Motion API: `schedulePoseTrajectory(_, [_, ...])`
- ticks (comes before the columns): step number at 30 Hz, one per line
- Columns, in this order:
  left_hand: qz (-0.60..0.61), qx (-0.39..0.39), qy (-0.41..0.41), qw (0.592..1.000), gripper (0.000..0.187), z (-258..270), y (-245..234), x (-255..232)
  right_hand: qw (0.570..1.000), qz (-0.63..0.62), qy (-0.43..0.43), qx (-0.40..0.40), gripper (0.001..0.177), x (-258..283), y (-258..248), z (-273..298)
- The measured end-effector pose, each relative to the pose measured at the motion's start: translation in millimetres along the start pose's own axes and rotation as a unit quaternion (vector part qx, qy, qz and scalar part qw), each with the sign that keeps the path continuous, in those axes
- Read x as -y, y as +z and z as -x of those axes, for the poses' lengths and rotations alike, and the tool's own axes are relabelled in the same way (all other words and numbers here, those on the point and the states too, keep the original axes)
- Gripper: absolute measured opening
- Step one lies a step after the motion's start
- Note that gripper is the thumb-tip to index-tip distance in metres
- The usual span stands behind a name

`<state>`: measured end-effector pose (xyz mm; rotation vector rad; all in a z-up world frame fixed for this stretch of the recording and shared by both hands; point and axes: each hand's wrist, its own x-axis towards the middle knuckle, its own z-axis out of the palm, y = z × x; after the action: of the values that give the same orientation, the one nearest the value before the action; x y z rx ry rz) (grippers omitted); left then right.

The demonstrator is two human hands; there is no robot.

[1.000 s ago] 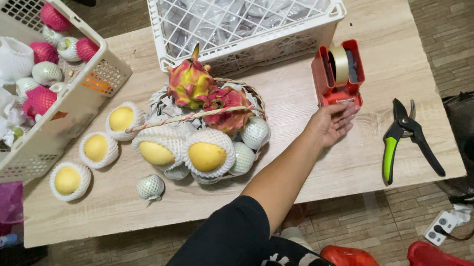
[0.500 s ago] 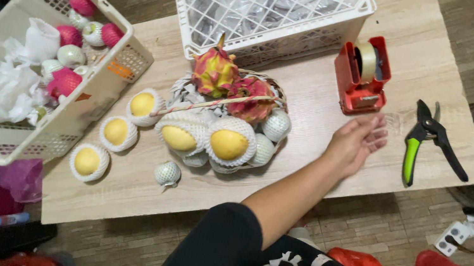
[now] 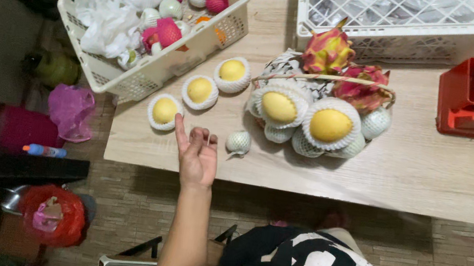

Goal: The person picks up dragon fruits and other items from a basket and a table, placing them into a larger fruit basket, then uses a tape dispenser to secure the arrangement.

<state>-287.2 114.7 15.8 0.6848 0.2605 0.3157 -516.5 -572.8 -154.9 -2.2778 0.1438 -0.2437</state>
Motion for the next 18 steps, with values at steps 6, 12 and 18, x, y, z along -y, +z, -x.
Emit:
schedulePoseTrajectory(6, [-0.013, -0.111, 0.0, 0.994, 0.091, -48, -44, 8, 0.994, 0.029, -0.109, 0.01, 0.011, 142, 17, -70])
schedulePoseTrajectory(12, [-0.059, -0.132, -0.022, 0.989, 0.086, -97, -25, 35, 0.984, 0.119, -0.13, 0.01, 0.01, 197, 20, -152])
schedulePoseTrajectory(18, [-0.092, -0.085, -0.024, 0.992, 0.093, -164, 2, 83, 0.926, 0.324, -0.192, 0.002, 0.014, 161, 41, -258])
